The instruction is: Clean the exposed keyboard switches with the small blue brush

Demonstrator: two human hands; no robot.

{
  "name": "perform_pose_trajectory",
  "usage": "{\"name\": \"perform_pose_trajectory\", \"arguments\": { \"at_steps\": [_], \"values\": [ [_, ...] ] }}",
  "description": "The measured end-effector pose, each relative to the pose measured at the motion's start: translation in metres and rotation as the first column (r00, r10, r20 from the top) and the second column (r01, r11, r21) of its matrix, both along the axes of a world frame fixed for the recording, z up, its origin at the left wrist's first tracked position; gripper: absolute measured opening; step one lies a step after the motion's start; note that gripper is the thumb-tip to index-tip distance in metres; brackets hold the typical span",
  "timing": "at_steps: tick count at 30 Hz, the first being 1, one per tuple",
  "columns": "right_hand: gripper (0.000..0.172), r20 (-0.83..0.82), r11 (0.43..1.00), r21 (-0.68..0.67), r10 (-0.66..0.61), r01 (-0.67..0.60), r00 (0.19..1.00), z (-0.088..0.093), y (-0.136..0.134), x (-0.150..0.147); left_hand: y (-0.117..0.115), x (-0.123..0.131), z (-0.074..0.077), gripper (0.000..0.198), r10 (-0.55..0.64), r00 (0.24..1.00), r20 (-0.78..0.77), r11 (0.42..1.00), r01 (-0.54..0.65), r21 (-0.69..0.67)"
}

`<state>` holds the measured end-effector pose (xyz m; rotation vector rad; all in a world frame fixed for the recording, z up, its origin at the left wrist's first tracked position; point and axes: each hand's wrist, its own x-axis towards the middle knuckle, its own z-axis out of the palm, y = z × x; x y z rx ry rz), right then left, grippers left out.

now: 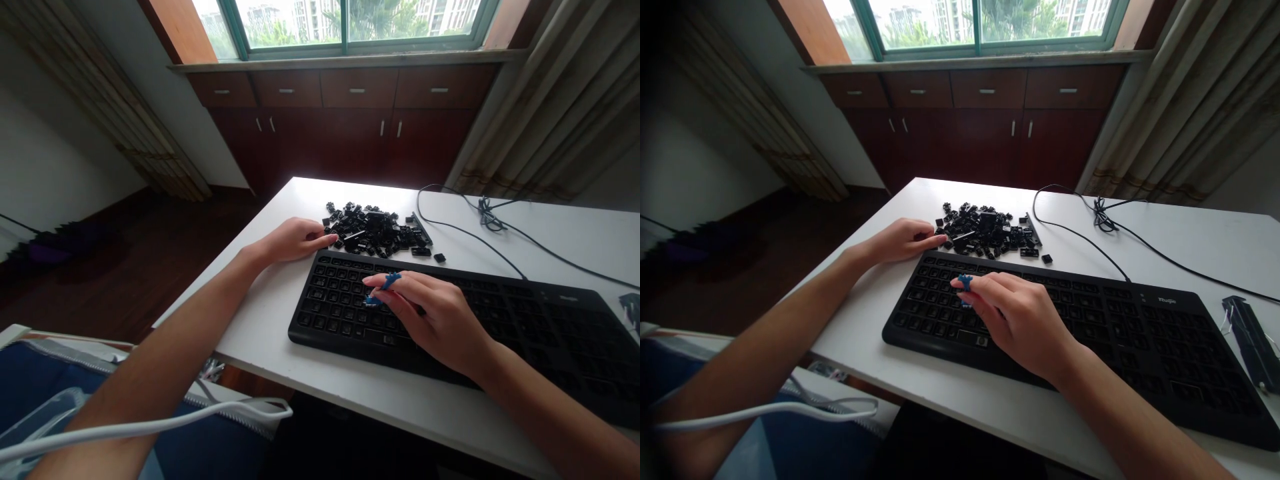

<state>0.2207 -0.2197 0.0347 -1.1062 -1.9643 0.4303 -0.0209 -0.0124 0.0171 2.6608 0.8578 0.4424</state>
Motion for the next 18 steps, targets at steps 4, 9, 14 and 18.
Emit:
{"name": "perform_pose_trajectory", "arguments": {
  "at_steps": [4,9,14,18],
  "values": [
    [0.021,-0.063,0.999,-0.029,-0.04,0.038,0.997,0.0007,-0.0018,0.0,-0.0002,0.0001,-0.0002,0.053,-0.002,1.0,-0.003,1.0,0.002,0.006],
    [0.022,-0.099,0.992,-0.037,-0.122,0.119,0.988,0.0018,-0.0031,-0.0004,-0.0013,0.0001,0.0007,0.052,-0.003,1.0,0.013,1.0,0.003,0.007],
    [0.02,-0.035,0.991,0.11,-0.074,0.078,0.997,0.0004,-0.0024,-0.0007,-0.0017,0.0,0.0009,0.051,0.004,1.0,0.009,1.0,-0.004,0.002],
    [0.023,-0.018,0.987,0.158,-0.039,0.041,0.999,-0.0002,-0.0027,-0.0001,-0.001,-0.0004,-0.0005,0.051,0.005,1.0,0.012,1.0,-0.005,-0.001]
  ]
}}
